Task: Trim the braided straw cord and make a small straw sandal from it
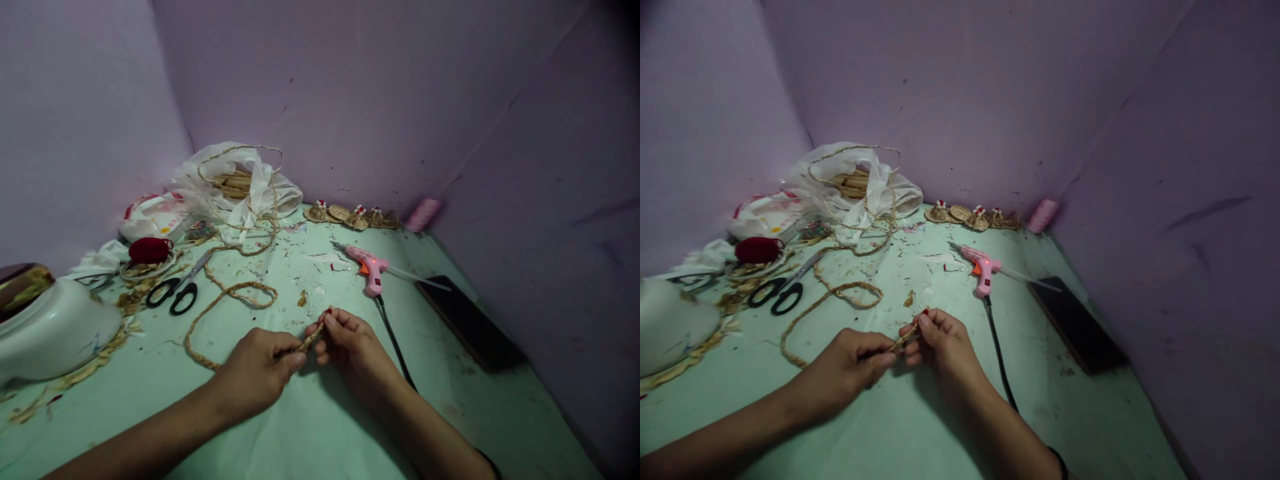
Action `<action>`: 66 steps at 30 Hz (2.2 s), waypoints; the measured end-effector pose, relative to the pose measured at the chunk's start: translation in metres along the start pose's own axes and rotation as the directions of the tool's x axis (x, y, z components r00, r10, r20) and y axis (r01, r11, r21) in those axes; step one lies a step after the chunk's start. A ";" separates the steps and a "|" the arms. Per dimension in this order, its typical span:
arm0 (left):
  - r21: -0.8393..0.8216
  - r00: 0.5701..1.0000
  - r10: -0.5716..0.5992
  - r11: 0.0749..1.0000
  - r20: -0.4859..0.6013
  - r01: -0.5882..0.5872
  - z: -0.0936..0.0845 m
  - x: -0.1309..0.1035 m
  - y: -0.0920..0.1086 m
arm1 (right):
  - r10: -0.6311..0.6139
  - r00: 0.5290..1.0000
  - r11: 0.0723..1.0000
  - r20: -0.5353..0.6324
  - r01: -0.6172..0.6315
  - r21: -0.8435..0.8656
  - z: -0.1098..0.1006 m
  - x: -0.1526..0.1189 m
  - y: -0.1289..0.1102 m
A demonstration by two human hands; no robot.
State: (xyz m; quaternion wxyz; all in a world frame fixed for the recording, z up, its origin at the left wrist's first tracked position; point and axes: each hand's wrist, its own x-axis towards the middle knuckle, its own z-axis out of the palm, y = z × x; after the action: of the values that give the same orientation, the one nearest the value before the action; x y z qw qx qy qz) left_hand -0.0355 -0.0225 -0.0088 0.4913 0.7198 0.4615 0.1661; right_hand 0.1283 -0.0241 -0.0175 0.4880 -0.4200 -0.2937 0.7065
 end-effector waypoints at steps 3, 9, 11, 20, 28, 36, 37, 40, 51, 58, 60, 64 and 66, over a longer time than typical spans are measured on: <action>-0.166 0.997 -0.069 0.983 0.036 0.074 -0.003 0.006 -0.002 | 0.049 0.999 0.995 0.013 -0.050 0.088 0.000 0.002 0.001; -0.287 0.977 -0.213 0.936 -0.002 0.204 -0.002 0.014 -0.001 | 0.050 0.999 0.996 -0.019 -0.048 0.078 0.001 0.001 0.002; -0.278 0.976 -0.217 0.939 -0.022 0.202 -0.001 0.014 0.000 | 0.034 0.999 0.999 -0.040 -0.035 -0.014 0.003 -0.001 0.003; -0.081 0.984 -0.176 0.981 0.003 0.176 0.007 0.010 0.001 | -0.189 0.970 0.887 -0.156 0.101 -0.451 0.000 0.003 0.016; -0.102 0.991 -0.134 0.985 0.028 0.136 0.006 0.011 0.007 | -0.169 0.974 0.926 -0.151 0.104 -0.362 -0.011 0.011 0.008; 0.002 0.974 -0.223 0.975 0.036 0.223 0.005 0.020 0.003 | -0.104 0.973 0.993 -0.204 0.090 -0.076 -0.003 -0.001 -0.002; 0.022 0.977 -0.210 0.978 0.028 0.209 0.006 0.020 0.002 | -0.086 0.975 0.996 -0.205 0.081 -0.033 -0.002 -0.002 -0.002; 0.031 0.988 -0.153 0.988 0.000 0.153 0.005 0.020 0.001 | -0.048 0.979 0.998 -0.199 0.057 0.040 -0.006 0.001 -0.003; -0.015 0.987 -0.156 0.988 0.038 0.156 0.005 0.016 -0.001 | -0.024 0.974 0.999 -0.224 0.014 -0.047 -0.010 0.008 -0.005; -0.148 0.984 -0.171 0.975 -0.045 0.163 0.005 0.015 -0.002 | -0.288 0.876 0.860 -0.386 0.059 -0.507 -0.056 -0.006 -0.081; -0.322 0.969 -0.201 0.935 -0.141 0.147 0.002 0.013 -0.006 | -0.396 0.783 0.835 -0.481 0.088 -0.544 -0.072 -0.012 -0.090; -0.579 0.915 -0.288 0.812 -0.281 0.077 -0.002 0.007 -0.013 | -0.430 0.748 0.840 -0.506 0.125 -0.528 -0.091 -0.018 -0.078; -0.607 0.893 -0.319 0.792 -0.318 0.066 -0.002 0.003 -0.015 | -0.464 0.708 0.825 -0.532 0.128 -0.550 -0.094 -0.018 -0.068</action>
State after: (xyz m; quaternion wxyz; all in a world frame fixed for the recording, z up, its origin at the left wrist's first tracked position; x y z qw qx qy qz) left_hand -0.0428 -0.0170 -0.0213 0.5957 0.4323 0.5520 0.3919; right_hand 0.2445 -0.0165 -0.0008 0.5507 -0.6879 -0.3362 0.3322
